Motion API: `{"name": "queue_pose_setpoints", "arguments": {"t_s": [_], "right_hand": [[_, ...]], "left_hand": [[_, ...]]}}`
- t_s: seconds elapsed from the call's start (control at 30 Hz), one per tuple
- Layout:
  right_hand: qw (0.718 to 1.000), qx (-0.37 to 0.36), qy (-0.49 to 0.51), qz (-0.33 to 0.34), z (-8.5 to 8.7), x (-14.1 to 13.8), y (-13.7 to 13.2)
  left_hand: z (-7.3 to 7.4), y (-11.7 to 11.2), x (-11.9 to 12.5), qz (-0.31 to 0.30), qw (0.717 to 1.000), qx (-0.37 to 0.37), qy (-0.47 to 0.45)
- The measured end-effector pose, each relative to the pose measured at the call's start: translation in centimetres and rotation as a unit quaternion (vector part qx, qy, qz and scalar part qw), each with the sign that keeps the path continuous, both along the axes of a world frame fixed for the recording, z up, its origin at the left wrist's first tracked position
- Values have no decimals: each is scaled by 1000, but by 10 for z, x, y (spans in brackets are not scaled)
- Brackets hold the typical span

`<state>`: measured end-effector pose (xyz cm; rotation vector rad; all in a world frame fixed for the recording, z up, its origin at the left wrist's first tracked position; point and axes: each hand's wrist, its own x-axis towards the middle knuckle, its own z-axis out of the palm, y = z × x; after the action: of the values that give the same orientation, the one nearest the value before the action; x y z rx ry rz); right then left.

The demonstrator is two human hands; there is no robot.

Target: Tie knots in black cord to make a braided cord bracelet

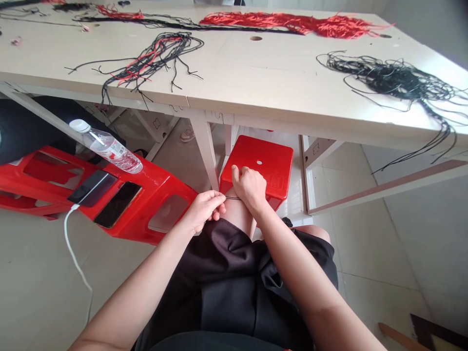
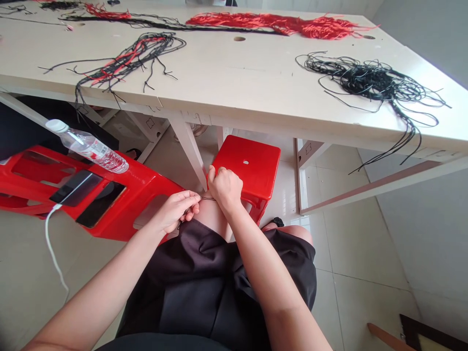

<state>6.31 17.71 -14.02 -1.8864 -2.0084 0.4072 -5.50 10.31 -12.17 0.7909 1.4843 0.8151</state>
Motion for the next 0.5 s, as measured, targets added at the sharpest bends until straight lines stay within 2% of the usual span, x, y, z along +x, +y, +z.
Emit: {"name": "queue_pose_setpoints", "arguments": {"t_s": [0.27,0.37,0.5], "right_hand": [[1000,-5,-4,-7,0,0,0],[1000,-3,-3,-6,0,1,0],[1000,-2,-2,-12,1,2,-1]], "left_hand": [[4,0,0,-4,999,9,41],[0,0,-2,-8,998,22,55],[-11,1,-8,-30,991,77,104]]}}
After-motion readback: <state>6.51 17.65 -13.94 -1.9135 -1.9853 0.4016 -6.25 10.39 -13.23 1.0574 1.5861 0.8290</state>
